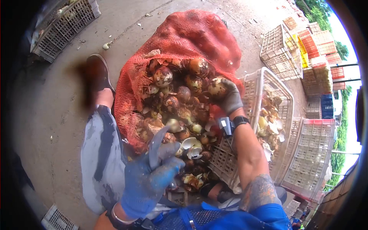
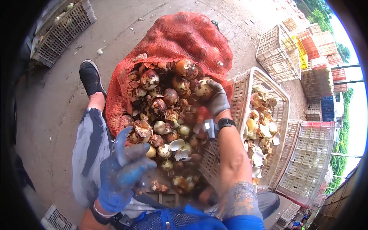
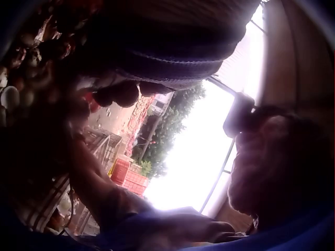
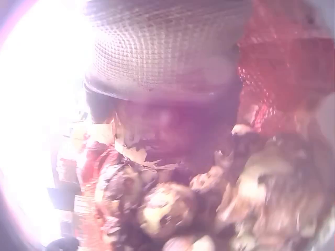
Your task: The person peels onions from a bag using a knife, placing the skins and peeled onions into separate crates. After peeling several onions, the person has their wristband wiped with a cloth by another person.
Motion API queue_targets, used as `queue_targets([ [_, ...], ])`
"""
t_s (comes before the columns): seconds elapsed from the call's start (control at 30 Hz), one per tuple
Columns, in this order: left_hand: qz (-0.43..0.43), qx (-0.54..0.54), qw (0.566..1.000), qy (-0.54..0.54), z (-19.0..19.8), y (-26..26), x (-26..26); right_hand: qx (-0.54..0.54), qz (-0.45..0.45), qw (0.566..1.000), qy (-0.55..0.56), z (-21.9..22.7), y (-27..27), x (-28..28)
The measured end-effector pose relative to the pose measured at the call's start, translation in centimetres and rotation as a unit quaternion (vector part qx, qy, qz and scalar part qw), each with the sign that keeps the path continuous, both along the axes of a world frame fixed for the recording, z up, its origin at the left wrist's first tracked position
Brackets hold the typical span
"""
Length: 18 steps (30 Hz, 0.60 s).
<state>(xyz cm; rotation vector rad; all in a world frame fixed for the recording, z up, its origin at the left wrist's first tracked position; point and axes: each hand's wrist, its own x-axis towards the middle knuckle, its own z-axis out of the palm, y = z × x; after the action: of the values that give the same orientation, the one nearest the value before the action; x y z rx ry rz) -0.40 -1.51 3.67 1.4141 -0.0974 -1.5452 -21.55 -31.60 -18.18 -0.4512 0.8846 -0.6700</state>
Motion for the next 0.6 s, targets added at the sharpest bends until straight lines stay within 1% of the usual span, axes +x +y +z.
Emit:
queue_targets([
  [0.03,-0.003,-0.046,0.996,-0.076,-0.9,0.2,-0.7,-0.023,0.031,0.999,-0.027,1.4,1.3,0.1],
  [0.07,-0.004,-0.091,0.984,-0.154,-1.9,0.3,-1.4,-0.128,0.029,0.991,-0.014,2.0,3.3,1.0],
  [0.1,-0.003,-0.101,0.982,-0.162,-2.8,0.4,-1.6,-0.072,0.019,0.993,-0.089,4.3,5.6,1.5],
  [0.13,-0.017,-0.146,0.972,-0.185,-3.9,0.5,-1.7,-0.013,0.011,0.986,-0.163,7.3,8.1,1.7],
  [0.17,-0.034,-0.189,0.959,-0.206,-4.5,0.8,-1.9,-0.015,0.051,0.987,-0.153,10.3,10.6,1.8],
  [0.2,-0.035,-0.194,0.957,-0.211,-4.4,1.1,-2.3,-0.017,0.090,0.986,-0.140,12.4,12.7,1.4],
  [0.23,-0.060,-0.207,0.952,-0.217,-4.1,1.3,-2.8,-0.070,0.137,0.983,-0.101,13.7,14.5,1.3],
  [0.27,-0.086,-0.218,0.946,-0.222,-4.1,1.8,-3.6,-0.047,0.032,0.993,-0.108,15.0,17.5,1.0],
  [0.3,-0.087,-0.252,0.941,-0.210,-4.4,2.3,-4.7,-0.009,0.041,0.989,-0.139,18.0,19.4,0.4],
  [0.33,-0.092,-0.254,0.939,-0.213,-3.2,2.8,-5.5,0.028,0.049,0.984,-0.169,19.9,20.9,-0.4],
  [0.37,-0.080,-0.281,0.943,-0.159,-1.5,3.1,-6.2,0.018,0.087,0.988,-0.129,20.2,21.8,-1.6],
  [0.4,-0.069,-0.307,0.943,-0.104,-0.4,3.5,-6.8,-0.046,0.109,0.992,-0.050,20.4,22.5,-3.1],
  [0.43,-0.079,-0.317,0.935,-0.135,-0.4,4.0,-7.1,-0.115,0.171,0.978,0.036,22.8,23.2,-3.9],
  [0.47,-0.088,-0.320,0.933,-0.140,0.1,4.3,-7.4,-0.183,0.227,0.949,0.122,25.7,23.8,-4.5],
  [0.5,-0.094,-0.328,0.928,-0.149,0.7,4.5,-7.6,-0.199,0.241,0.934,0.172,27.6,24.6,-4.7],
  [0.53,-0.099,-0.335,0.924,-0.157,1.1,4.7,-8.0,-0.201,0.232,0.937,0.167,28.4,25.5,-5.3],
  [0.57,-0.099,-0.343,0.925,-0.133,1.3,4.9,-8.8,-0.301,0.206,0.911,0.192,29.0,26.3,-5.9],
  [0.6,-0.106,-0.346,0.921,-0.142,1.4,5.2,-9.4,-0.400,0.178,0.873,0.214,29.7,27.0,-6.3],
])
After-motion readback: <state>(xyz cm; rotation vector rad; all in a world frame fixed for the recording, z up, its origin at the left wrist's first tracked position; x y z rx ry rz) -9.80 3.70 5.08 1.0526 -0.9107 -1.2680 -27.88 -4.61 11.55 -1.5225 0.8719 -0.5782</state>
